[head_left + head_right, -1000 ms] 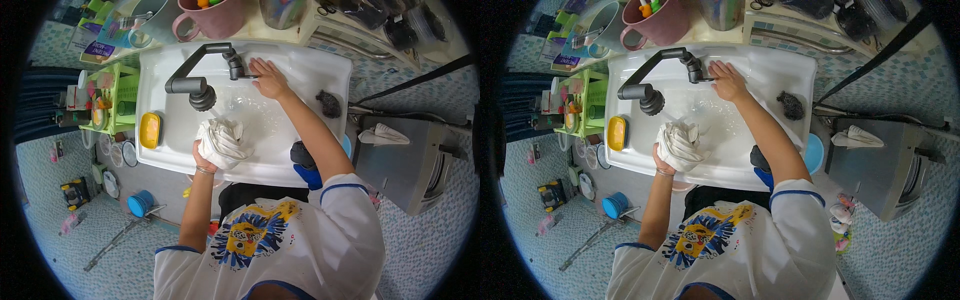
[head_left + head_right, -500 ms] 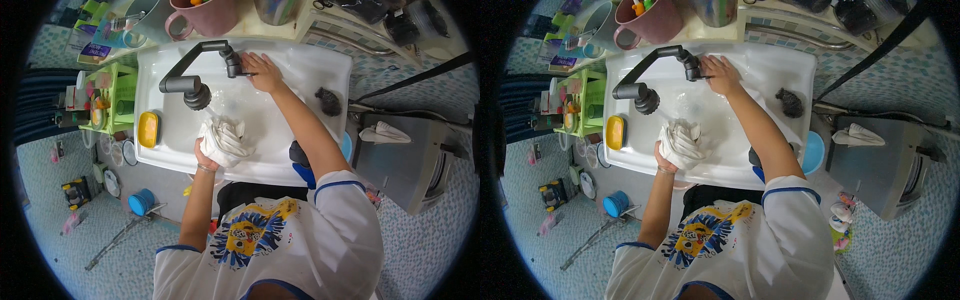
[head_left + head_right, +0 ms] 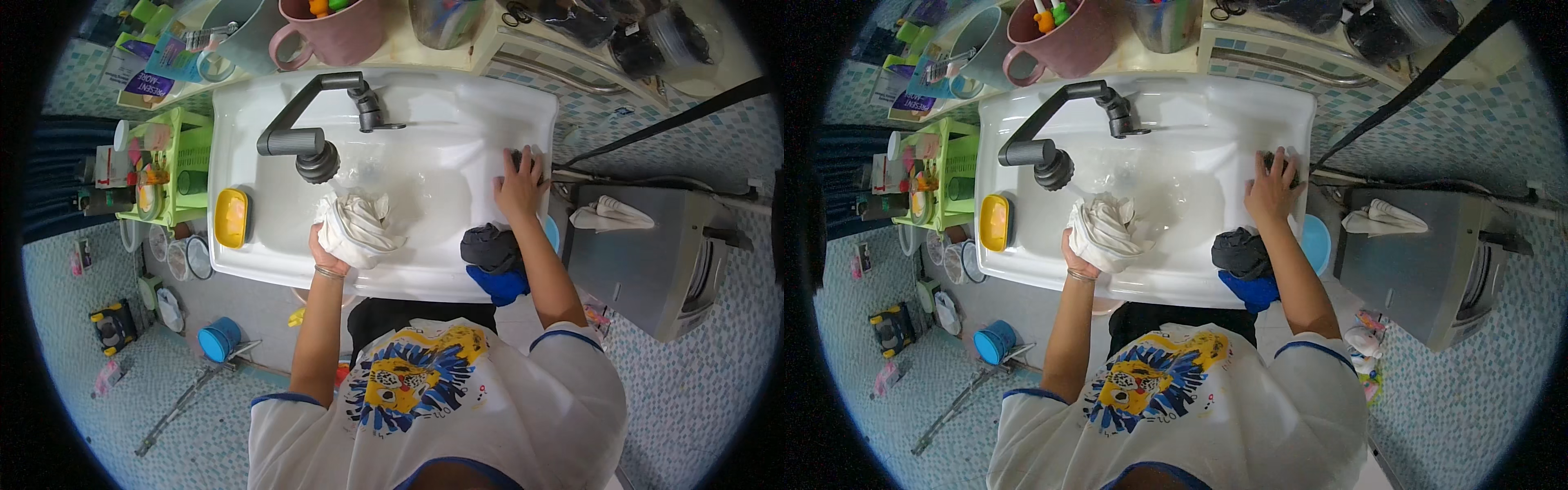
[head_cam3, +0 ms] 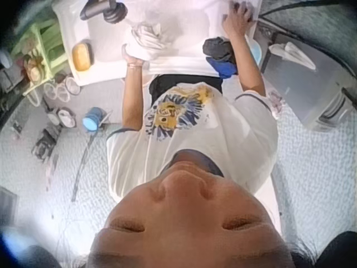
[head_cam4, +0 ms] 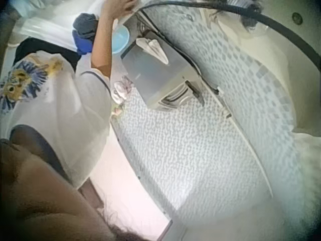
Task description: The person hand-washes a white cloth in a white sink. They apply soap using a yellow sponge, scrub the fabric, and rinse it under running water. The person wrings out the cloth and briefly scrubs the sink surface with a steel wool pad before returning to the cloth.
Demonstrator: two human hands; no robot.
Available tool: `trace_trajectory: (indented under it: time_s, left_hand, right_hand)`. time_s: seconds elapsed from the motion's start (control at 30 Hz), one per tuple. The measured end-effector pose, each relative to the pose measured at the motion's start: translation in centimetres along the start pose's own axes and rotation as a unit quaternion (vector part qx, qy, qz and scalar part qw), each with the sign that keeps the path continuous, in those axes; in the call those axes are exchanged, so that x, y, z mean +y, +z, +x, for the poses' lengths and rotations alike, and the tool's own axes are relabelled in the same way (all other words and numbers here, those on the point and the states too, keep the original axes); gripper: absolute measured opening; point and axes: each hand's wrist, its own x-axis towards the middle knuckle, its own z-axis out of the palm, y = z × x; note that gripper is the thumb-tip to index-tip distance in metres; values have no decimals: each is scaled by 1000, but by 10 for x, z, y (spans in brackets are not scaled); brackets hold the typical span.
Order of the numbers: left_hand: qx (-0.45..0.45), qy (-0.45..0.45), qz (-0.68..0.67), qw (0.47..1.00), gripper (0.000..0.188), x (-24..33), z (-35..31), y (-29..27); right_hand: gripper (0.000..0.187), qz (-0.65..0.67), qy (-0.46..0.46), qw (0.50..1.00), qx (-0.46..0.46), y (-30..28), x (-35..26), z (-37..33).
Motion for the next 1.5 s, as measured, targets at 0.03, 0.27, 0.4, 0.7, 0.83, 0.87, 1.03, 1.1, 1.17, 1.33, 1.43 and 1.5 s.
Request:
trace_trajectory:
  time_s: [0.03,0.27,0.4,0.7,0.83,0.87,1.03,1.1,1.17,1.33,1.43,1.5]
  left_hand:
    - [-4,-5,-1,1000,54,-1,2,-1]
    - [2,-32,-8,999,54,-2,4,-2]
    - [-10,-49,-17,999,54,0,0,5]
    - [-10,-28,-21,999,54,6,-4,3]
    - [-4,3,2,1000,55,4,-12,10]
    - [-3,2,5,1000,55,4,-11,7]
    - [19,-7,2,1000,56,1,-12,-3]
    - [20,-25,-6,999,55,2,-10,-2]
    - [20,-27,-4,999,55,-1,-9,-1]
    - [19,-18,-4,1000,55,-4,-14,3]
    - [7,-25,-5,1000,55,-5,-13,6]
    - [5,-35,-10,999,55,-6,-11,8]
  right_hand:
    - [46,19,-17,1000,3,11,7,-1]
    - [27,246,-108,937,221,24,-36,53]
    - [6,192,-126,935,272,8,-83,108]
    - [20,-229,-238,919,215,15,-110,118]
    - [22,-222,-154,960,71,13,-126,106]
    - [20,-209,-116,965,110,12,-126,109]
    - [18,-188,-153,956,168,10,-118,112]
    - [17,-144,-127,968,159,13,-120,112]
    - [15,-64,-78,986,131,22,-124,114]
    - [15,109,-18,994,4,15,-114,85]
    - [16,146,-54,986,63,13,-107,85]
    - [16,136,-109,972,156,20,-108,102]
